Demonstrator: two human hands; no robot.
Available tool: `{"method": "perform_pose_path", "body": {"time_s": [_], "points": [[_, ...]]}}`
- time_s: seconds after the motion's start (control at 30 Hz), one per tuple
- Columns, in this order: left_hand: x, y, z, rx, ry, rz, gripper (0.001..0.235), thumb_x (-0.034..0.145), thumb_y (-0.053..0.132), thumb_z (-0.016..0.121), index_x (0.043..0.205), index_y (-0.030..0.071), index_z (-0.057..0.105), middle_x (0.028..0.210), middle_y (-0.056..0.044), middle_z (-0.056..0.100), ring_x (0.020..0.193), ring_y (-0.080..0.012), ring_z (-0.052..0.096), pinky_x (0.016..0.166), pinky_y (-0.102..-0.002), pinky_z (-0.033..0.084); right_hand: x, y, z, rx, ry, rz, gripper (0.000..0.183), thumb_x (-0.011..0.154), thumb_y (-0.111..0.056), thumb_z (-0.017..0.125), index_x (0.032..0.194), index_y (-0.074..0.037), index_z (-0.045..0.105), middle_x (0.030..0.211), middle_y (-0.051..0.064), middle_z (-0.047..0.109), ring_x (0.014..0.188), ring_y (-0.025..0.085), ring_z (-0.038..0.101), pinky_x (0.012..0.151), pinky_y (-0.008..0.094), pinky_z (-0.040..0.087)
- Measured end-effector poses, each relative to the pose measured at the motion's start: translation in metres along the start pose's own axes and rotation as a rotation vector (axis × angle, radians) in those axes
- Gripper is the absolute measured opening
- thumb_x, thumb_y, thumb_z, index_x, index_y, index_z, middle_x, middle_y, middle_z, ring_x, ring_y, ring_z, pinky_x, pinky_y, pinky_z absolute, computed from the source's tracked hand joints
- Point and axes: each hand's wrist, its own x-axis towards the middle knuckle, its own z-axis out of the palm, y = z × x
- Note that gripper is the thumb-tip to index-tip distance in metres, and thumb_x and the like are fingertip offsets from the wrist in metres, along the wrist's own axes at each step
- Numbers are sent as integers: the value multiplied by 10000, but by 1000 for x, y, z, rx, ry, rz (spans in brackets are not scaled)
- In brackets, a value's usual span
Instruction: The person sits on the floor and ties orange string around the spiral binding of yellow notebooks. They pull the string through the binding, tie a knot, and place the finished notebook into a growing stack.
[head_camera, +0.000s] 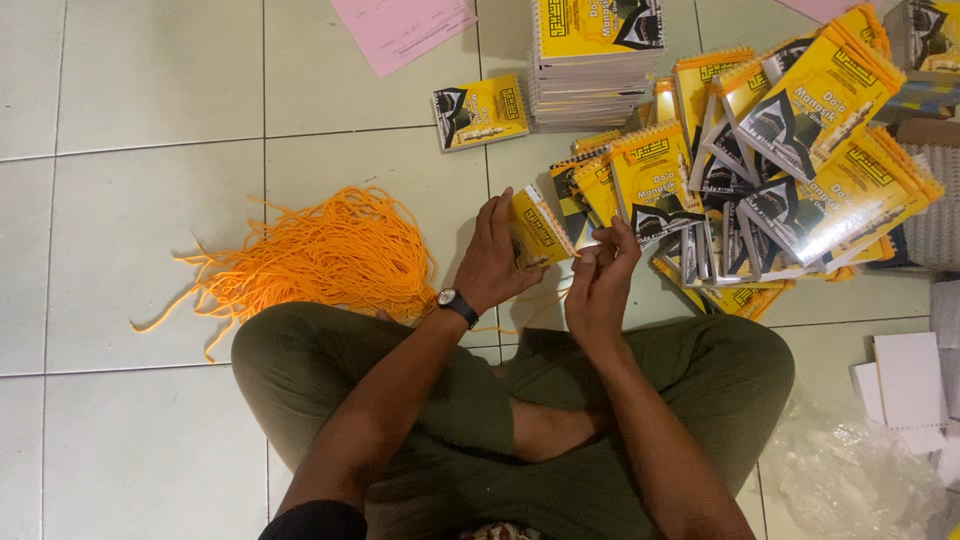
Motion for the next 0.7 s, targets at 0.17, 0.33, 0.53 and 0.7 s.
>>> {"method": "perform_pose_path", "body": {"time_s": [0.17,0.33,0.53,0.7], "points": [[0,-1,1,-26,5,27,1169,737,191,870,1598,-2,104,1405,-313,342,1379,-569,396,1130,-704,392,1,1,0,-218,-68,-39,480,1081,-103,328,1535,-24,195,1291,232,403,968,411,566,800,573,504],[1,-2,1,27,19,41,1183,718,203,882,1595,-12,118,1395,-312,349,1372,-552,412,1151,-656,391,3,-4,-5,-166,-127,35,482,1080,-132,258,1535,4,176,1235,222,424,973,393,559,802,560,491],[0,-2,-1,-25,5,17,1190,715,171,859,1607,-1,90,1411,-325,334,1378,-570,396,1146,-680,381,0,-1,-9,-29,-105,87,414,1069,-87,262,1467,-20,357,1031,123,473,837,257,521,754,460,451],[3,3,-5,-5,10,30,1194,705,183,885,1594,-14,112,1399,-332,342,1367,-567,410,1148,-657,387,3,-9,-8,-28,-116,77,347,1080,-48,311,1407,-36,429,950,102,484,751,230,506,703,401,419]]}}
